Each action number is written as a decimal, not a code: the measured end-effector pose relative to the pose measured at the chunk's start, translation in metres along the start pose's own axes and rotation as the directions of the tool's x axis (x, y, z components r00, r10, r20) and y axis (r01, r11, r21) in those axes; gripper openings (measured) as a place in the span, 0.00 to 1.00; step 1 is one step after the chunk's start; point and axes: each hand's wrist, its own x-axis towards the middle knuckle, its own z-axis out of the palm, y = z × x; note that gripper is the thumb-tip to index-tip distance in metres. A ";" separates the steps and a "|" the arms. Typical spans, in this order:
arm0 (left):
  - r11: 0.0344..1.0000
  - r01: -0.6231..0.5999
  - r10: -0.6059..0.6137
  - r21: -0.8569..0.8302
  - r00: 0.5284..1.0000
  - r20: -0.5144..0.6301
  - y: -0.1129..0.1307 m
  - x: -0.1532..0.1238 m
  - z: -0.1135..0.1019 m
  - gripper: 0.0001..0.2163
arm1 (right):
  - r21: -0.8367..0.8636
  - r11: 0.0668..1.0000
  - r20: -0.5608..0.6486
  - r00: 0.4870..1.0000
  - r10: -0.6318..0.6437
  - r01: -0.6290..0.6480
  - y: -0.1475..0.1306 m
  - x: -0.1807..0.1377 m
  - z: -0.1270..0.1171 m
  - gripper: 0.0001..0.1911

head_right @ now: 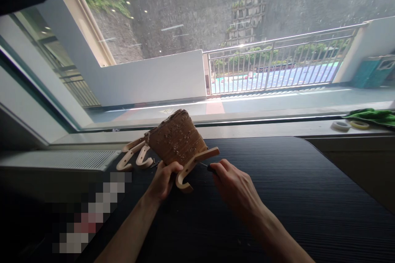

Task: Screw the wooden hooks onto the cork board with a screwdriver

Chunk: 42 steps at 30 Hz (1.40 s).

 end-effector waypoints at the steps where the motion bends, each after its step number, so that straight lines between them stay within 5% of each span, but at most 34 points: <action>1: 1.000 -0.002 0.002 0.005 1.000 0.007 0.000 0.000 0.001 0.04 | -0.041 0.999 0.000 1.000 -0.017 0.017 0.000 0.000 0.000 0.12; 5: 1.000 -0.013 0.012 0.019 1.000 0.029 0.000 -0.001 0.002 0.04 | -0.080 0.997 -0.009 1.000 0.006 -0.007 -0.002 0.001 0.002 0.11; 9: 0.999 -0.003 0.002 0.033 1.000 0.016 0.001 -0.001 0.001 0.04 | 0.071 0.985 0.016 0.987 0.159 -0.160 -0.007 -0.001 0.008 0.10; 13: 0.999 -0.016 0.015 0.028 1.000 0.018 0.003 -0.002 0.000 0.03 | 0.311 0.868 0.123 0.923 0.366 -0.386 -0.003 -0.001 0.013 0.14; 16: 0.995 -0.002 0.001 0.100 1.000 0.013 0.002 -0.002 0.001 0.04 | 0.402 0.802 0.188 0.897 0.400 -0.442 0.003 0.001 0.016 0.15; 23: 0.999 -0.001 0.002 0.042 1.000 -0.030 0.002 0.002 0.001 0.04 | 0.372 0.852 0.200 0.928 0.314 -0.369 0.006 0.000 0.012 0.14; 28: 0.999 0.026 -0.028 -0.043 0.998 -0.049 0.004 0.002 0.001 0.04 | 0.141 0.987 0.044 0.996 0.074 -0.080 0.007 -0.002 0.007 0.11; 33: 1.000 0.017 -0.018 -0.023 0.999 -0.028 0.001 0.001 0.000 0.04 | -0.086 0.993 -0.021 0.996 -0.083 0.081 0.008 -0.001 0.006 0.12; 38: 0.999 -0.011 0.011 0.034 1.000 0.005 -0.001 0.001 0.001 0.05 | -0.027 0.999 -0.078 0.996 -0.038 0.036 0.000 -0.002 0.009 0.11; 42: 1.000 -0.005 0.005 0.000 1.000 0.019 0.002 0.000 0.001 0.04 | 0.192 0.958 -0.030 0.975 0.221 -0.211 -0.005 0.000 0.009 0.12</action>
